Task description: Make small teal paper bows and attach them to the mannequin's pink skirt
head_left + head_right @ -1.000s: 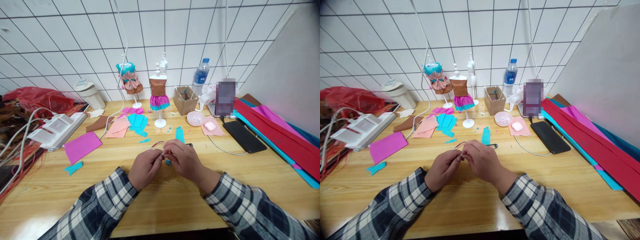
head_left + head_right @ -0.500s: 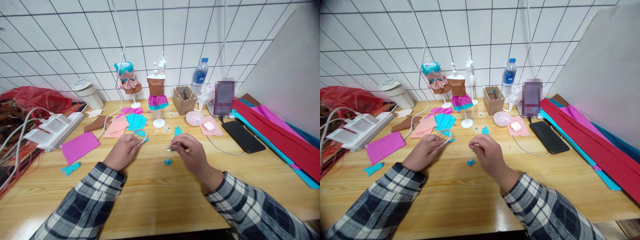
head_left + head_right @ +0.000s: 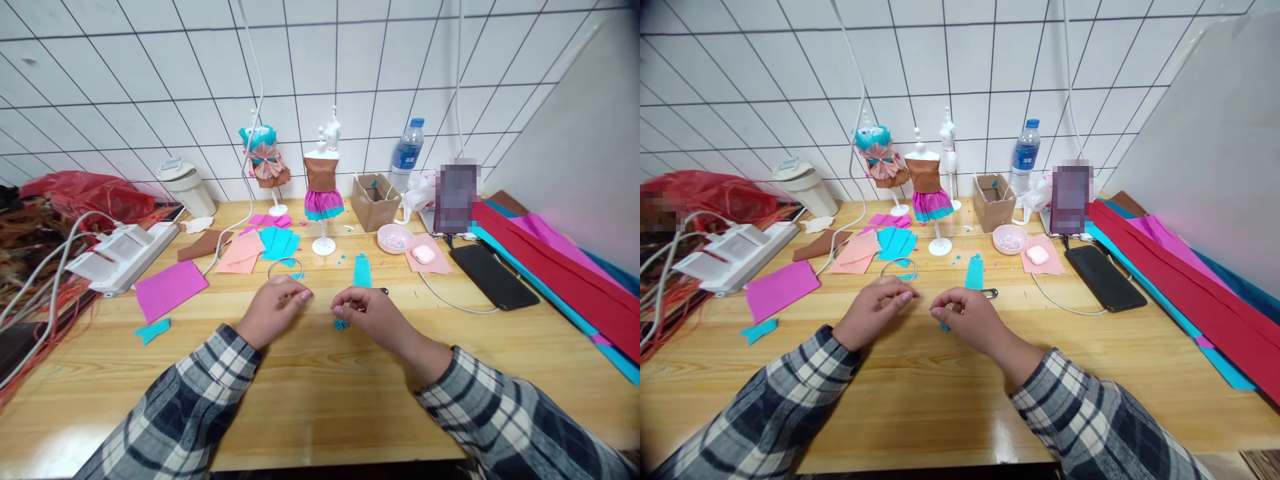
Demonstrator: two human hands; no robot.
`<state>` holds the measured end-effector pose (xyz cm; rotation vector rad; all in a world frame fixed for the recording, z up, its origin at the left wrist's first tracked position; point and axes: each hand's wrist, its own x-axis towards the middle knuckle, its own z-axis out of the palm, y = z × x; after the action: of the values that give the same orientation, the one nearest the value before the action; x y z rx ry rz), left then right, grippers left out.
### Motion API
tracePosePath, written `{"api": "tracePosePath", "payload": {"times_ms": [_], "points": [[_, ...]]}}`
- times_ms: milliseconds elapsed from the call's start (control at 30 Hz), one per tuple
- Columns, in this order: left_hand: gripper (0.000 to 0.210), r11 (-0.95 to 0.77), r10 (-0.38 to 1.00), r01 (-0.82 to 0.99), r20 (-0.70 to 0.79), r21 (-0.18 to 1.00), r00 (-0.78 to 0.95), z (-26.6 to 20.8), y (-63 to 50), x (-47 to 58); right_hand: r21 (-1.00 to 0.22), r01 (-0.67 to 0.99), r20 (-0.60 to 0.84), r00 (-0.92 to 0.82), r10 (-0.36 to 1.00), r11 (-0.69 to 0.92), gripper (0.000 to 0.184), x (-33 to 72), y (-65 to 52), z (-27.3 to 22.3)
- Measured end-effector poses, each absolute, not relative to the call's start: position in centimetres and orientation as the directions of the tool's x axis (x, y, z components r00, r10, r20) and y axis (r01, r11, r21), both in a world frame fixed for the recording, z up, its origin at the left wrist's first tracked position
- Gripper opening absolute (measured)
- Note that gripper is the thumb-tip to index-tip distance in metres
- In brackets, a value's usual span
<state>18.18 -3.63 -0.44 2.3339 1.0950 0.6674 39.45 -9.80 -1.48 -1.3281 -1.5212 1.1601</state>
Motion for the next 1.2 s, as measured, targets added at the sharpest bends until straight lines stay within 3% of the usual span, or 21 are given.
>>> {"api": "tracePosePath", "payload": {"times_ms": [133, 467, 633, 700, 767, 900, 1033, 1200], "points": [[0.037, -0.503, 0.750, 0.429, 0.133, 0.750, 0.648, -0.2, -5.6, 19.7, -0.966, 0.257, -0.041, -0.140, 0.989, -0.003, 0.017, 39.2, -9.8, -1.8], [0.020, -0.678, 0.687, 0.404, 0.335, 0.614, 0.645, 0.2, -6.3, 19.9, -0.957, 0.286, 0.015, -0.132, 0.991, 0.053, 0.012, 38.8, -10.1, -1.7], [0.019, -0.540, 0.803, 0.424, 0.294, 0.727, 0.519, 0.0, -6.4, 20.2, -0.925, 0.340, 0.171, -0.017, 0.985, 0.166, 0.014, 39.0, -10.0, -1.8], [0.021, -0.450, 0.846, 0.412, 0.230, 0.792, 0.481, -0.1, -6.3, 20.3, -0.911, 0.368, 0.221, 0.050, 0.974, 0.188, 0.024, 39.3, -10.0, -1.7], [0.024, -0.367, 0.876, 0.398, 0.168, 0.841, 0.453, -0.2, -6.3, 20.4, -0.863, 0.445, 0.311, 0.094, 0.946, 0.239, 0.031, 39.6, -10.2, -1.4], [0.032, -0.263, 0.890, 0.341, 0.090, 0.903, 0.447, -0.3, -6.4, 20.5, -0.633, 0.627, 0.532, -0.075, 0.844, 0.455, 0.011, 39.7, -10.7, -0.9], [0.039, -0.235, 0.861, 0.251, 0.081, 0.939, 0.502, -0.2, -6.8, 20.5, -0.512, 0.692, 0.551, -0.191, 0.813, 0.509, 0.015, 39.5, -10.9, -1.1], [0.029, -0.298, 0.832, 0.233, 0.132, 0.926, 0.538, -0.5, -7.0, 20.4, -0.484, 0.722, 0.527, -0.212, 0.823, 0.495, 0.015, 39.6, -10.8, -1.6]]}}
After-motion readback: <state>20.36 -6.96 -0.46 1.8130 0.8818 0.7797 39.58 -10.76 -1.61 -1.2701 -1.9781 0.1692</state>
